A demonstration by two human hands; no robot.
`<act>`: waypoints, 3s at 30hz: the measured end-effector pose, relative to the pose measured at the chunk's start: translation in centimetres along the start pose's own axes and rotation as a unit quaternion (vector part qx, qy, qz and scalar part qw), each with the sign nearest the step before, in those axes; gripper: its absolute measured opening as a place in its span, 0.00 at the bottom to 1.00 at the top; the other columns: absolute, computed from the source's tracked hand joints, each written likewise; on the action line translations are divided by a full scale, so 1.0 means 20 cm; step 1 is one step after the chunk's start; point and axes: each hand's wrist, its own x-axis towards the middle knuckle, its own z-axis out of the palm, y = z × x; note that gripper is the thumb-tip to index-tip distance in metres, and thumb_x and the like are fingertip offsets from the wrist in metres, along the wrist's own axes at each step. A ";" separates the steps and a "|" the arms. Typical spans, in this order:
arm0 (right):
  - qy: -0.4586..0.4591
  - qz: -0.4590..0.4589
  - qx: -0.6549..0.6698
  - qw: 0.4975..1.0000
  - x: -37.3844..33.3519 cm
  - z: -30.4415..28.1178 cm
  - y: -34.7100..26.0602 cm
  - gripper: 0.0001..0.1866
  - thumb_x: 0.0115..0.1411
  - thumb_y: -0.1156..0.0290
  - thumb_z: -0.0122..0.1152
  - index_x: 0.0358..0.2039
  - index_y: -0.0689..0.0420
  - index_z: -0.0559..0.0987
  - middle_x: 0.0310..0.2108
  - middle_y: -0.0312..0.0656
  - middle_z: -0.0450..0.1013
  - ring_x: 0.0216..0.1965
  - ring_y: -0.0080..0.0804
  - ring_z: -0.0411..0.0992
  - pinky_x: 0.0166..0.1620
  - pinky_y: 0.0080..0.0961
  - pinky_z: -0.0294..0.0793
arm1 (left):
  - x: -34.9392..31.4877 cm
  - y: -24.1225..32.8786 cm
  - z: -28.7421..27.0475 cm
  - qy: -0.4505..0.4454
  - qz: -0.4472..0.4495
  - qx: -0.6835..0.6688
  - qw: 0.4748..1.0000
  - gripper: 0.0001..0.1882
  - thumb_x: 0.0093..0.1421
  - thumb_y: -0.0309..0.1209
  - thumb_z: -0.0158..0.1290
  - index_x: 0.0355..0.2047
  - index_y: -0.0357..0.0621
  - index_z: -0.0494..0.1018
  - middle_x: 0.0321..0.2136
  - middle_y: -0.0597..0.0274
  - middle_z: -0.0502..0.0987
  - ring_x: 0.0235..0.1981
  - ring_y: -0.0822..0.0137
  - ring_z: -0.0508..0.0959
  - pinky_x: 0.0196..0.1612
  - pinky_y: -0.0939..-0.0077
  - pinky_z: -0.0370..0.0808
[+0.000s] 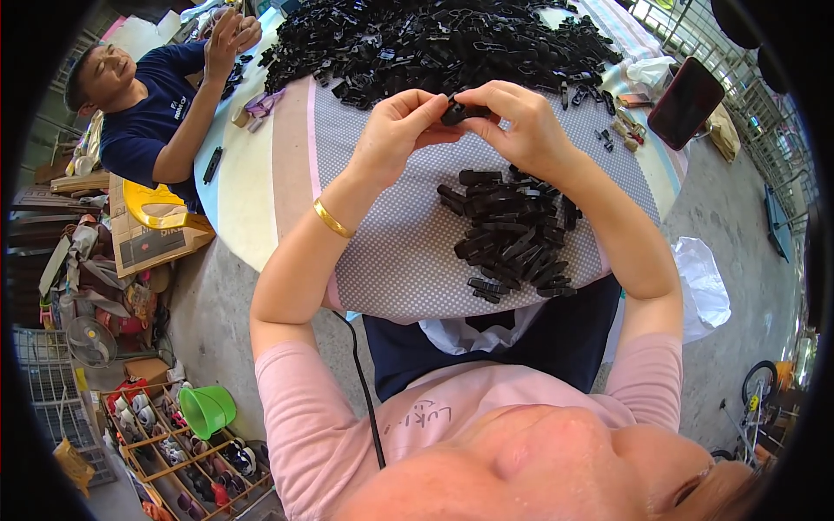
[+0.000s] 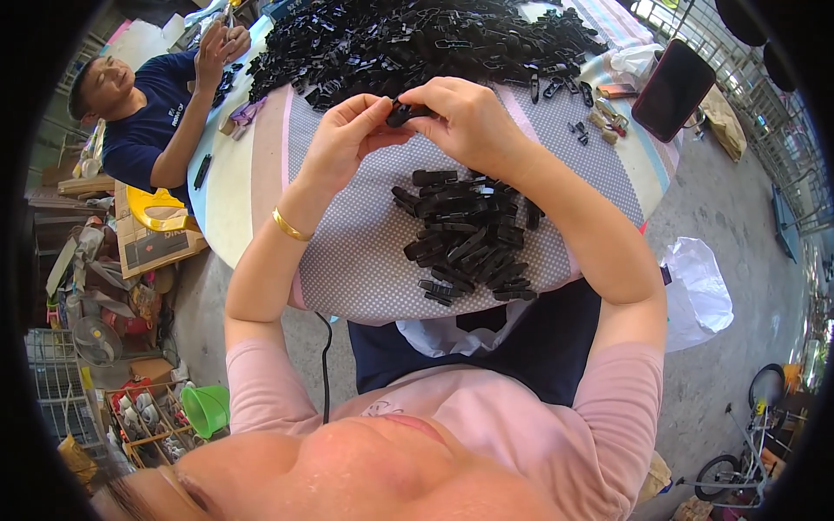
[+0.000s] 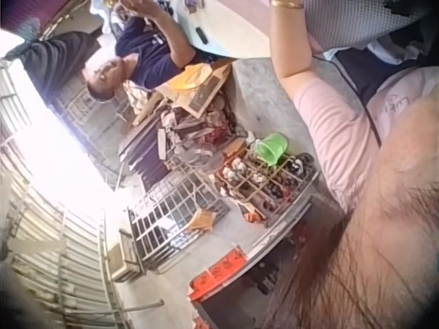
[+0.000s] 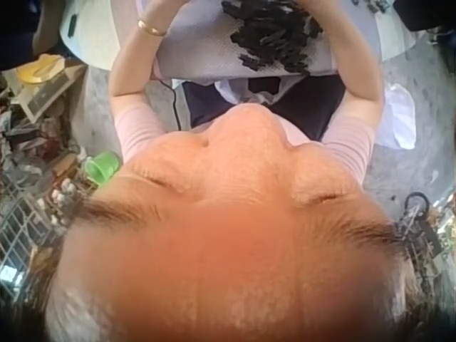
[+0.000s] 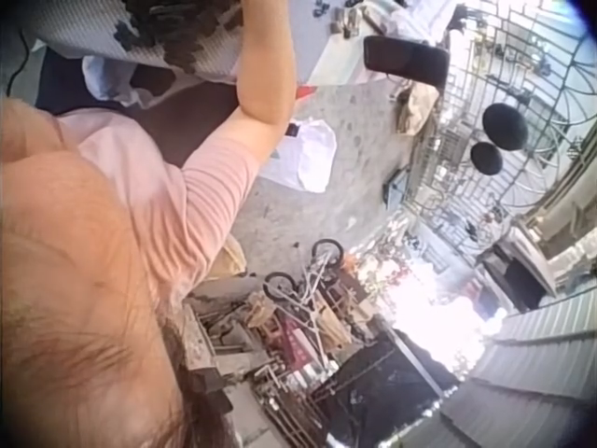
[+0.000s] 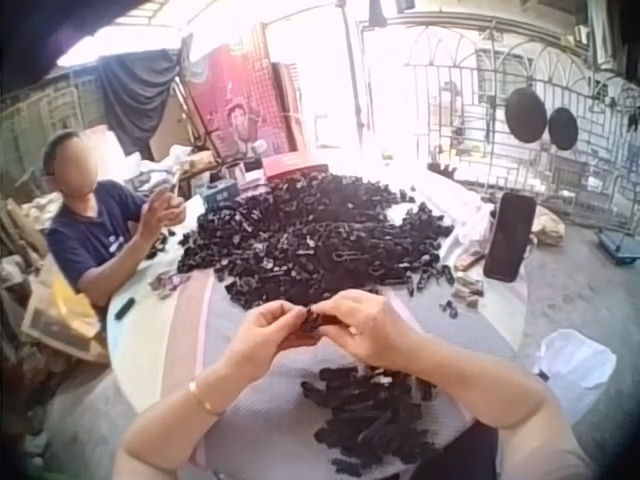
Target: Sorting and inspecting small black plastic components on a table.
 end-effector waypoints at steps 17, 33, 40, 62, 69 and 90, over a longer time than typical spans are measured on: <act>0.006 0.004 0.070 0.998 0.03 -0.05 0.01 0.19 0.45 0.67 0.67 0.38 0.61 0.76 0.32 0.44 0.74 0.33 0.33 0.74 0.39 0.25 0.74 | -0.03 0.04 0.02 -0.017 0.095 0.211 0.973 0.15 0.52 0.28 0.57 0.37 0.31 0.72 0.28 0.57 0.78 0.30 0.73 0.78 0.36 0.83 0.75; -0.045 0.220 0.297 0.928 0.04 -0.13 0.21 0.11 0.54 0.69 0.59 0.36 0.61 0.79 0.31 0.39 0.76 0.32 0.22 0.74 0.38 0.17 0.73 | -0.06 0.07 0.06 -0.172 0.167 0.428 0.871 0.16 0.48 0.26 0.59 0.39 0.36 0.73 0.37 0.59 0.72 0.38 0.69 0.73 0.40 0.79 0.71; -0.104 0.006 -0.063 0.993 -0.03 0.03 0.23 0.14 0.49 0.64 0.59 0.35 0.57 0.78 0.33 0.41 0.73 0.39 0.40 0.70 0.43 0.32 0.69 | -0.04 0.06 0.02 -0.252 0.107 0.380 0.883 0.19 0.54 0.40 0.54 0.41 0.41 0.74 0.37 0.57 0.71 0.37 0.65 0.71 0.41 0.75 0.68; -0.044 -0.058 0.019 0.997 0.00 0.01 0.08 0.13 0.47 0.73 0.62 0.36 0.55 0.78 0.30 0.39 0.70 0.31 0.34 0.70 0.33 0.25 0.72 | 0.02 0.01 -0.07 0.000 -0.058 0.059 0.997 0.09 0.58 0.29 0.49 0.34 0.35 0.71 0.26 0.58 0.76 0.26 0.71 0.77 0.30 0.83 0.75; -0.025 -0.074 -0.067 0.995 -0.01 0.00 0.08 0.13 0.45 0.71 0.64 0.34 0.55 0.79 0.29 0.39 0.70 0.31 0.35 0.70 0.34 0.26 0.72 | 0.01 0.00 -0.03 0.003 -0.030 0.067 0.997 0.11 0.58 0.32 0.50 0.35 0.34 0.73 0.25 0.61 0.76 0.26 0.73 0.76 0.30 0.84 0.73; -0.125 0.155 0.257 0.946 0.02 -0.11 0.06 0.19 0.51 0.70 0.63 0.43 0.62 0.74 0.36 0.39 0.74 0.38 0.21 0.71 0.44 0.20 0.71 | -0.04 0.07 0.03 -0.037 0.137 0.283 0.949 0.11 0.53 0.23 0.55 0.37 0.33 0.72 0.28 0.65 0.75 0.27 0.78 0.73 0.32 0.86 0.72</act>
